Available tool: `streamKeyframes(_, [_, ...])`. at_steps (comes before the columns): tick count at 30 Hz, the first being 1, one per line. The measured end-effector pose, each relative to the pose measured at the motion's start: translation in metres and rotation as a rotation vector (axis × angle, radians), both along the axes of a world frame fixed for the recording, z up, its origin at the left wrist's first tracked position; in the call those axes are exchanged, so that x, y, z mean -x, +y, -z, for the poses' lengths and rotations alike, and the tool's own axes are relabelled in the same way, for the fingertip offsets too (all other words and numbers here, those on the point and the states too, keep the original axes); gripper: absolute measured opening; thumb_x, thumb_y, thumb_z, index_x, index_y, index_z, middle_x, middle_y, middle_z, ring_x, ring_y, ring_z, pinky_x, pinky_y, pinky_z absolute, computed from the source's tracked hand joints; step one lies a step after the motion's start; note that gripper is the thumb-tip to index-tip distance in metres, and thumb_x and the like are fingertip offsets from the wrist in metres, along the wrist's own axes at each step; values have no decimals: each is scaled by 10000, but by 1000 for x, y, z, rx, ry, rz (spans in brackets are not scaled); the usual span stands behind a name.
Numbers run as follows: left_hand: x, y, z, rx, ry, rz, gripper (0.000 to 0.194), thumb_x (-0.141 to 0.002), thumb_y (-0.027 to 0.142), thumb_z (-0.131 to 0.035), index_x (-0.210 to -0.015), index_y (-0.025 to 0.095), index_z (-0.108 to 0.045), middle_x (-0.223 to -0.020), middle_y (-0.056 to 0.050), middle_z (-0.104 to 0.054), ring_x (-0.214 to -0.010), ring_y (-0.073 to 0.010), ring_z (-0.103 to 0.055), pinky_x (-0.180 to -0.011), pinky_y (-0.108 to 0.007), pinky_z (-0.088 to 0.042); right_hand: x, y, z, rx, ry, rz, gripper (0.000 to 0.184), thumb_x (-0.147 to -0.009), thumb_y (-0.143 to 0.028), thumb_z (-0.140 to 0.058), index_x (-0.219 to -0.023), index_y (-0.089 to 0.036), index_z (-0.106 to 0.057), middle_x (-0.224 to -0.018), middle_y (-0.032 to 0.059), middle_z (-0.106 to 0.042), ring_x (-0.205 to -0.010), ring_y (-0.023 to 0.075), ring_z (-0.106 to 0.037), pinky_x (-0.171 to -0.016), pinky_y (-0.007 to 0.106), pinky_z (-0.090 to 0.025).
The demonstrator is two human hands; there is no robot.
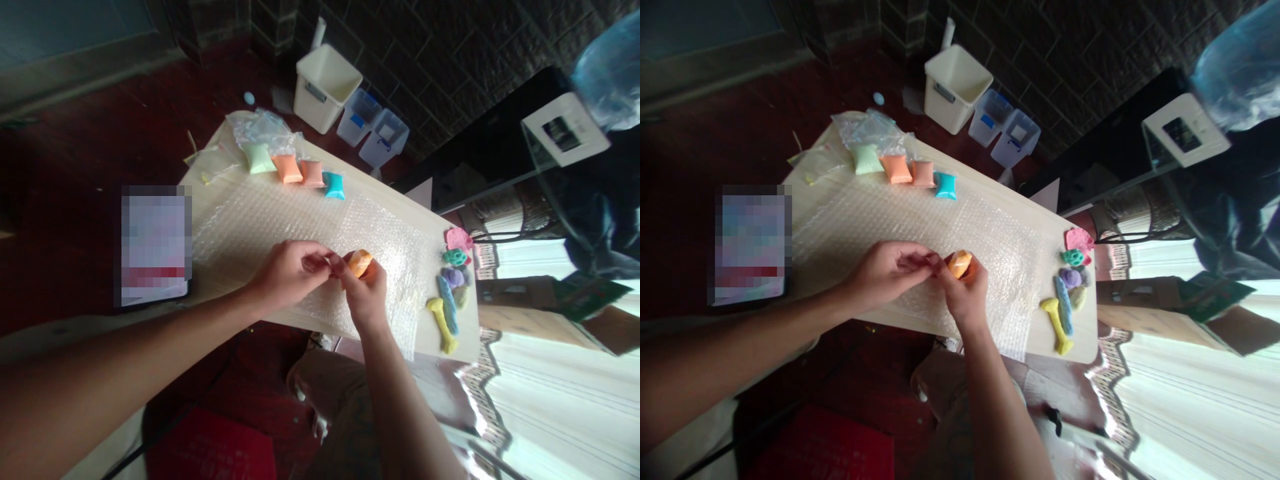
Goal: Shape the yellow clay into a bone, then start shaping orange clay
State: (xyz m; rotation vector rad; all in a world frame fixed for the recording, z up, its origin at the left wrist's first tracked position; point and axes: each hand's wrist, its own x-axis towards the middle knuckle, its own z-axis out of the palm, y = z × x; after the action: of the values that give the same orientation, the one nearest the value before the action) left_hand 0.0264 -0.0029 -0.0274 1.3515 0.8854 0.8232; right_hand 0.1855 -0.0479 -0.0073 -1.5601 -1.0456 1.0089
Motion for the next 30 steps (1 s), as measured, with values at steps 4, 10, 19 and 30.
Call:
streamKeyframes(4, [3,12,0,151,-14,-127,226,-821,293,-705,-971,138,-773,-853,-85,-805,-736,-203,-738,-638,-293,-569,0,1,3,37,111,0,348,-845,-485,-849,-763,-198,-668,-634,4,-702,-537,155,-638,-560,301,-524])
streamKeyframes(10, [1,15,6,202,-30,-166,200,-811,267,-665,-945,150,-757,-808,-61,-779,-686,-176,-694,-589,-271,-509,5,12,1,6,344,23,287,-827,-357,-829,-1054,-209,-731,-829,9,-755,-736,156,-701,-765,321,-578])
streamKeyframes(19, [2,13,10,114,35,-155,175,-832,215,-622,-928,173,-763,-831,-61,-799,-756,-194,-740,-657,-285,-548,24,34,-3,24,407,104,435,-788,-367,-825,-602,-238,-453,-479,-106,-395,-419,74,-357,-443,249,-328])
streamKeyframes(30, [9,17,0,75,-8,-217,102,-852,236,-666,-807,171,-730,-733,-48,-750,-683,-181,-684,-626,-268,-535,25,40,9,-62,-20,-35,350,-803,-466,-859,-760,-215,-618,-604,-53,-564,-549,117,-507,-541,267,-390])
